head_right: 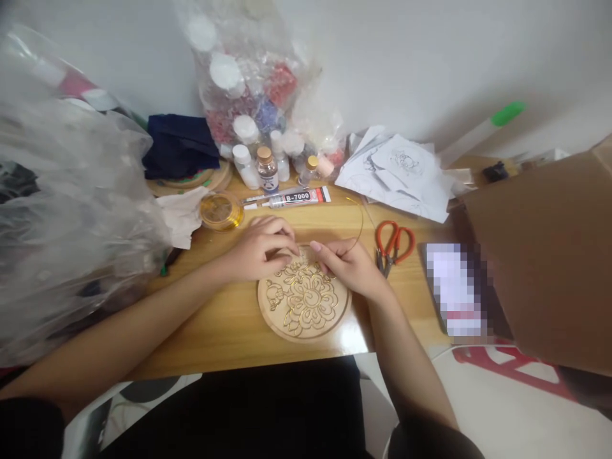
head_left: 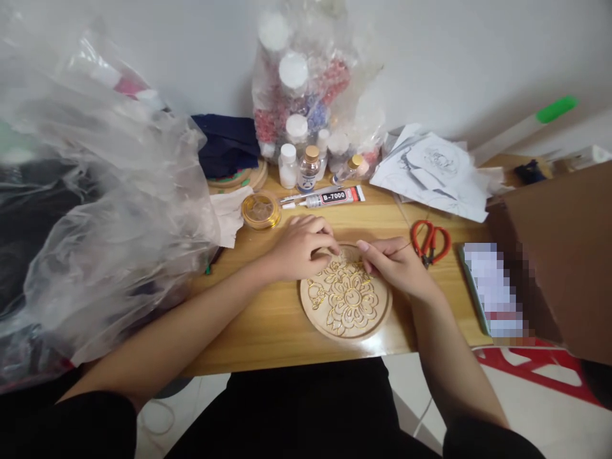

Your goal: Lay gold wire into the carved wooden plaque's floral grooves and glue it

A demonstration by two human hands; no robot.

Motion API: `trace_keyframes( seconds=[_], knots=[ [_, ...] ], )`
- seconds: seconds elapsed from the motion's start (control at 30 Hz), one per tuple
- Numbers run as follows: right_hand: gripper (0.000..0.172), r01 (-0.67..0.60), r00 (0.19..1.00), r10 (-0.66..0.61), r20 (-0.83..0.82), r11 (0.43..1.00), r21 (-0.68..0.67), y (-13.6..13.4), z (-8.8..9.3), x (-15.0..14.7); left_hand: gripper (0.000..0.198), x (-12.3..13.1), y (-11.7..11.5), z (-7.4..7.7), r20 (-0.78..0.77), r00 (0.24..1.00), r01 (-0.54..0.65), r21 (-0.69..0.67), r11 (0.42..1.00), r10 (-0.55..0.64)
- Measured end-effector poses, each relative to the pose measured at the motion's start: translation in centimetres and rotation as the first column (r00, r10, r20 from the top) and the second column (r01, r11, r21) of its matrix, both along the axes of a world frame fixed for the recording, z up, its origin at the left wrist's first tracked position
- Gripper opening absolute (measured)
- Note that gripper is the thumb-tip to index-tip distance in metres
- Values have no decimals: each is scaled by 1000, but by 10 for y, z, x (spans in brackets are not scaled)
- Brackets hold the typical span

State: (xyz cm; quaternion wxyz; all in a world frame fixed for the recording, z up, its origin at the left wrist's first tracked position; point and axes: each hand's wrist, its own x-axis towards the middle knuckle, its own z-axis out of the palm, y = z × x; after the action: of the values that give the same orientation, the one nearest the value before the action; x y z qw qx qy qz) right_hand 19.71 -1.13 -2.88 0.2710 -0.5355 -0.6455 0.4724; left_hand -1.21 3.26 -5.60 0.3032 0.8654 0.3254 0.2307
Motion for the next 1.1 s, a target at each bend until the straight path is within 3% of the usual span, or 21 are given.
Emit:
trace_keyframes(
  seconds=[0.43, 1.1],
  knots=[
    [50, -70, 995, 67, 69, 997, 45, -1, -1, -3, 12, 1, 0, 3, -27, 1000, -13, -8, 1000, 13],
    [47, -11, 999, 8, 33, 995, 97, -2, 0, -5, 16, 0, 1, -1, -37, 999, 0, 7, 1000, 0]
  ],
)
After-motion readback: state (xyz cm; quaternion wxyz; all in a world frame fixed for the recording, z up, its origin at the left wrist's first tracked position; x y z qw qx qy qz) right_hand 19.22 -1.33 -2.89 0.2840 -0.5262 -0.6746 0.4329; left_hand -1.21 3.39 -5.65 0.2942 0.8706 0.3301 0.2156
